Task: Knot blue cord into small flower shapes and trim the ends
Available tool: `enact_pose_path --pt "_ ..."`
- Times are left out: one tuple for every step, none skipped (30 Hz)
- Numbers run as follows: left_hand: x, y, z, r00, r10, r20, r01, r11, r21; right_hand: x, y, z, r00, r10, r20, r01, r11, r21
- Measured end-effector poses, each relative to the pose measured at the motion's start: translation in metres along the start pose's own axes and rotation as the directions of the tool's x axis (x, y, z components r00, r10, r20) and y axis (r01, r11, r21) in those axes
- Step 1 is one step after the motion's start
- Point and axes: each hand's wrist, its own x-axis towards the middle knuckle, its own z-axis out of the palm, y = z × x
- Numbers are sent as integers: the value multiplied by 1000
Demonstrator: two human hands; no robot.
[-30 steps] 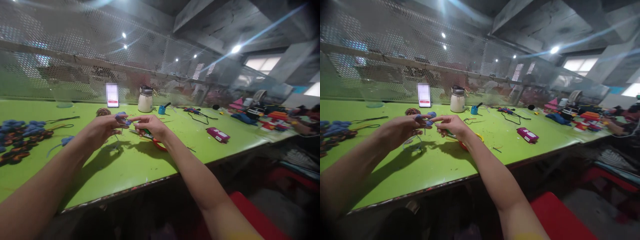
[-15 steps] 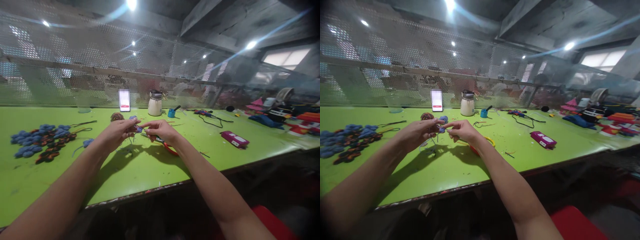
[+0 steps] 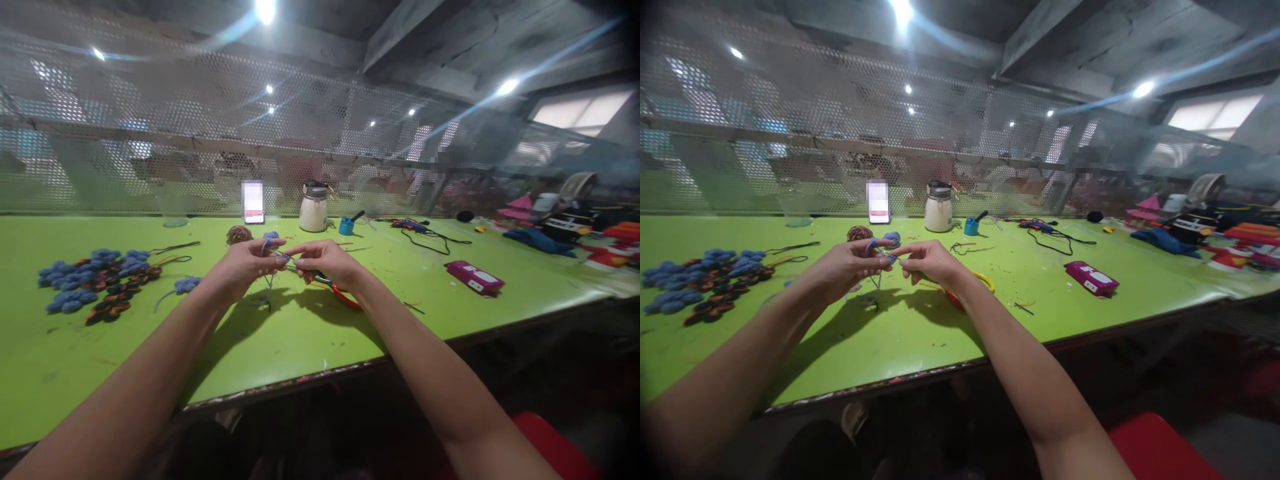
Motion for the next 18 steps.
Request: enact_pose_path --pt "1 -1 -1 1000 14 1 -14 1000 1 0 0 0 1000 5 8 -5 1000 22" --pt "2 -2 -2 1000 28 7 -28 1000 3 0 0 0 1000 10 15 -10 999 46" --pt "2 -3 -3 999 40 19 -41 999 8 0 0 0 1000 16 19 -17 998 67" --pt "3 -4 -4 998 49 32 -50 999 14 0 0 0 1000 23 21 -25 996 88" --pt "3 -4 -4 998 56 43 -57 998 20 0 0 0 999 32 22 -34 994 108" --pt "3 -4 -5 997 61 52 -62 998 25 0 0 -1 999 42 23 -45 991 127" --pt "3 -4 -5 996 63 58 -65 997 30 0 0 -1 998 52 26 -55 988 145" --pt "2 -4 -4 996 64 59 -66 997 32 0 0 -1 998 61 30 -65 985 161" --pt "1 -3 -3 997 61 57 -63 998 32 0 0 -1 997 67 33 -72 982 177" --pt "1 -2 -3 997 55 54 -56 998 29 0 -1 -1 997 73 37 -78 978 191" --pt "0 -2 -2 998 50 49 -51 998 24 0 -1 0 996 78 39 -84 976 202" --pt "0 -1 -1 998 44 45 -44 999 17 0 -2 0 996 82 38 -88 974 210" --pt "0 0 0 998 38 41 -39 999 8 -1 -3 0 996 84 36 -90 972 215" --pt "-1 0 1 999 32 40 -31 1000 -2 -1 -4 0 996 86 32 -91 972 217" --pt "-1 0 2 999 27 39 -26 1000 -12 -1 -4 0 996 86 27 -89 972 218" --pt "-1 1 2 999 23 40 -22 999 -24 -1 -5 0 996 83 20 -86 972 219" --pt "-1 1 2 999 21 42 -20 999 -37 -1 -4 0 997 79 15 -81 972 222" --pt "-2 1 2 999 20 43 -18 999 -50 -1 -4 0 997 75 13 -75 971 226"
